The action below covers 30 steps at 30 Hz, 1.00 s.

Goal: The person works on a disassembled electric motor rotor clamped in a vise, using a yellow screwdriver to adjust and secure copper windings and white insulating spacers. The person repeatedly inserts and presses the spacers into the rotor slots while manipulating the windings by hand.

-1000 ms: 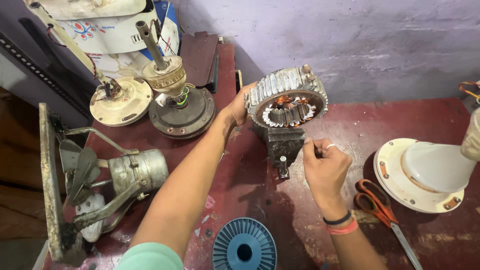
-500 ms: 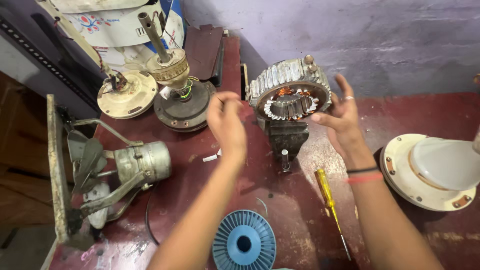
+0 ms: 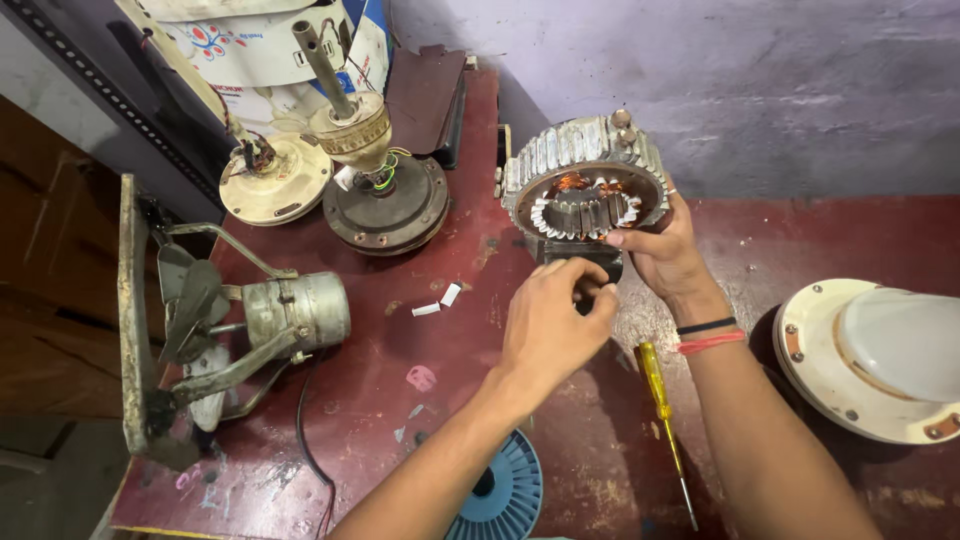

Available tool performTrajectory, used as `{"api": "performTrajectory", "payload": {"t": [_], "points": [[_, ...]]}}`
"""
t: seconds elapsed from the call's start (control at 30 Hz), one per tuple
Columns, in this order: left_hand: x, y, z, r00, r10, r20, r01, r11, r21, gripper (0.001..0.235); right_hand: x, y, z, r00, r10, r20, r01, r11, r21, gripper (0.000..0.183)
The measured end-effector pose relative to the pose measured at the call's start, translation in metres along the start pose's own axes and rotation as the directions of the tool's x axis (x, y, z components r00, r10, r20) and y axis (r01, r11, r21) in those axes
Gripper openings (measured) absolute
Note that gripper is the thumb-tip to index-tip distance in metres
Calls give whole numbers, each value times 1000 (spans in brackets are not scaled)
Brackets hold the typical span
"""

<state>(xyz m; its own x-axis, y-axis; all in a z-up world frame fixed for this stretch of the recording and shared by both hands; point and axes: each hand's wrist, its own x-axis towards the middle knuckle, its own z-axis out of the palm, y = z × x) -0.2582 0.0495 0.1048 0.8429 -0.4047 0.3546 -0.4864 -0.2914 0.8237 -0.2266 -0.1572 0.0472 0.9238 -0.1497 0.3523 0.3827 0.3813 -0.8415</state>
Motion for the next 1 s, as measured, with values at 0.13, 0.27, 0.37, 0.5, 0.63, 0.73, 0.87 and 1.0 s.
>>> {"api": "performTrajectory", "payload": {"t": [0.13,0.27,0.37,0.5,0.63,0.73,0.87,1.0], "points": [[5,3,10,1000,12,14,-15,978,208,31,-3,1,-2,999,32,3,-32,999,-28,65],[8,3,18,995,66,-69,-49,972,231,34,-2,-4,4,999,28,-19,-28,1000,-7,71],[4,-3,20,991,114,-66,-97,972,213,36,-1,-10,5,1000,11,15,-11,999,41,78],[-2,-10,25,992,120,-44,-108,972,208,30,4,-8,3,998,51,31,-51,998,-23,76],[-7,-10,31,987,160,-11,-152,953,263,32,5,3,1,1000,22,5,-22,998,-52,67],[-10,-10,32,985,165,48,-172,951,257,36,0,4,0,999,29,13,-29,999,-23,64],[-8,-6,32,985,168,44,-174,933,315,43,-1,4,0,998,59,23,-59,998,-15,59],[-5,-2,35,986,126,109,-161,894,418,48,-1,6,-1,997,66,28,-66,998,-3,57]]}}
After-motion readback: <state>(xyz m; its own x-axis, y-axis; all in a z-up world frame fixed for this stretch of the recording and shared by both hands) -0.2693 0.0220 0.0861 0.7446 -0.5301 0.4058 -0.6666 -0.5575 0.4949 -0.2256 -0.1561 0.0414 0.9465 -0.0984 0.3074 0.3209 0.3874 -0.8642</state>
